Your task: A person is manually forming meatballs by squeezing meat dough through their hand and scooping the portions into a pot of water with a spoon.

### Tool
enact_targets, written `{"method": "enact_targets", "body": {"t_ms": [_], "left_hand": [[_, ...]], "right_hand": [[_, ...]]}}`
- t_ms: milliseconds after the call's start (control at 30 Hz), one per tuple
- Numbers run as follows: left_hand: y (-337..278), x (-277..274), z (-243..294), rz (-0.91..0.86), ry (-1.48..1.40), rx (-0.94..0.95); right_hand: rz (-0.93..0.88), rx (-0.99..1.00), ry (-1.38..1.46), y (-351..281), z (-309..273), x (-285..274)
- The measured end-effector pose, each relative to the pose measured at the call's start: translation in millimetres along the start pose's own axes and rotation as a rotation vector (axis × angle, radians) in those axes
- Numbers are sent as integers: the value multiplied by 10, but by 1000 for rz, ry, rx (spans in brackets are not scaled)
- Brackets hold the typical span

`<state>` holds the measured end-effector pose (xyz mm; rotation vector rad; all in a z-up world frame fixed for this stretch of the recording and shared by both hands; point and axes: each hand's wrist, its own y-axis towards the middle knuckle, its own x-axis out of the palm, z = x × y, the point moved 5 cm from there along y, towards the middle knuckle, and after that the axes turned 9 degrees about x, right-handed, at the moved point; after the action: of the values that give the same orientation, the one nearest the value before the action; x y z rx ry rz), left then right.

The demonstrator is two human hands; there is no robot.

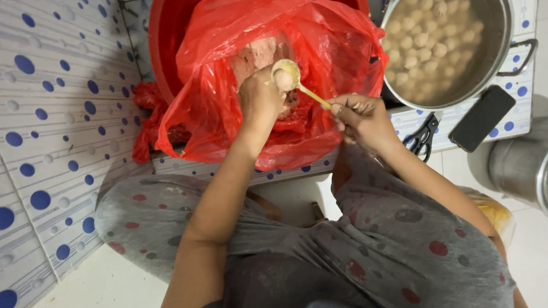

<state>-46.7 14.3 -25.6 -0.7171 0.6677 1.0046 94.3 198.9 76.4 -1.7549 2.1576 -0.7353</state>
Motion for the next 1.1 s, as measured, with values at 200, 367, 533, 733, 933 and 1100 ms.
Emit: {"method": "enact_targets", "body": {"t_ms": [200,367,533,733,933,1100], "left_hand": [[-59,-59,-76,-36,-269,-6],[-7,-6,-232,77,-361,30],[-108,-138,-24,119,-137,59],[-151,-217,133,167,-157,193],[-141,-242,163,141,-185,203],[-74,-154,70,150,-218,252]], "right_hand": [[153,-3,127,-156,-106,-454],[483,-217,26,-67,87,-1520],[740,-515,-516,417,295,-2541],[1019,-449,-662,975,578,-3282],[1099,-444,-755,805,483,-3501],[1042,-721,-596,561,368,-3249]]}}
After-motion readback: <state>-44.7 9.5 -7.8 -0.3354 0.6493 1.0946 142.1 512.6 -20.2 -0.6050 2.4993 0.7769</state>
